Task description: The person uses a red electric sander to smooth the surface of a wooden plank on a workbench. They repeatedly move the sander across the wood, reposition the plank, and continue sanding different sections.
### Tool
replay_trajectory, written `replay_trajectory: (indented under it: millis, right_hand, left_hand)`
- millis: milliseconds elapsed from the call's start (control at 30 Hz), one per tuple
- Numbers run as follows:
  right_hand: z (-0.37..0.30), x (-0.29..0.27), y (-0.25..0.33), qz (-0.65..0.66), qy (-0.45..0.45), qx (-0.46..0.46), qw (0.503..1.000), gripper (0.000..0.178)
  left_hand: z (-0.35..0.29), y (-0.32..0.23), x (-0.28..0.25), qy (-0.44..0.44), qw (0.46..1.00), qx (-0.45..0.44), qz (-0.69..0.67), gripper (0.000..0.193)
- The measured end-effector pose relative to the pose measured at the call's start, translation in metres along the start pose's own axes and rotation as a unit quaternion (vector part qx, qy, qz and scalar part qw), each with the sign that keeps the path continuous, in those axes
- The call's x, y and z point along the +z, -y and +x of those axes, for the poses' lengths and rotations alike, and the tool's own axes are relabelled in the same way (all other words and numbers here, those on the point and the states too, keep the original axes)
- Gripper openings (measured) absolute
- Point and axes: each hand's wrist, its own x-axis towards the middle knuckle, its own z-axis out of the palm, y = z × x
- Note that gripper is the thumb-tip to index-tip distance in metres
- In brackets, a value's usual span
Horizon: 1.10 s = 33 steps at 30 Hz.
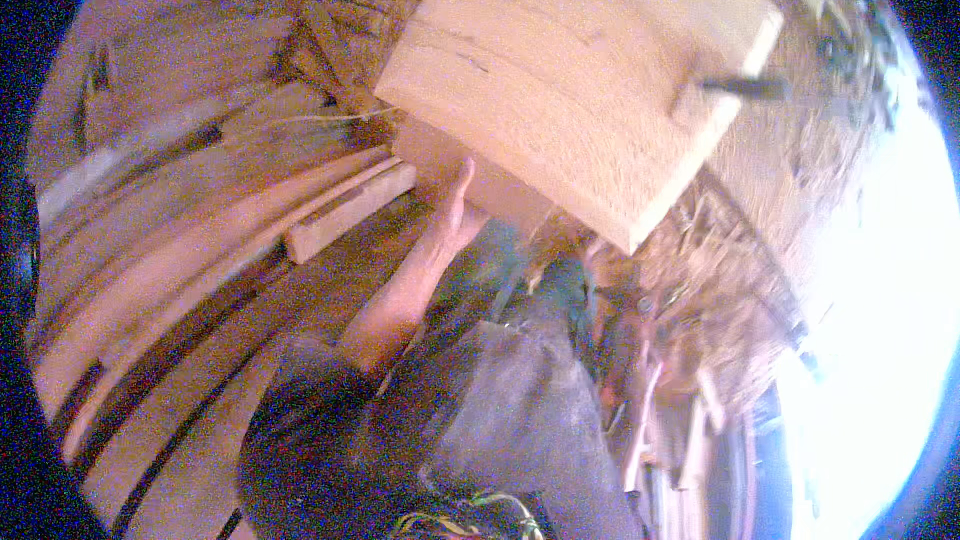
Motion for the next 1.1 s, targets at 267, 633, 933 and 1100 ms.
replay_trajectory:
  millis: [267,633,933,1100]
  right_hand:
    - [-0.004,0.026,0.073,-0.153,0.119,0.014,0.981,0.057]
    - [-0.025,0.081,0.143,-0.232,0.095,0.060,0.966,0.057]
    - [-0.031,0.089,0.133,-0.223,0.101,0.069,0.967,0.058]
    - [-0.025,0.074,0.111,-0.196,0.103,0.057,0.973,0.058]
  left_hand:
    - [-0.038,-0.014,0.012,-0.066,0.991,-0.052,0.105,0.063]
    - [-0.004,0.004,-0.016,-0.003,0.972,-0.030,0.235,0.072]
    - [-0.009,0.017,-0.036,-0.036,0.946,-0.025,0.322,0.084]
    - [-0.081,-0.054,-0.023,-0.062,0.957,0.056,0.278,0.080]
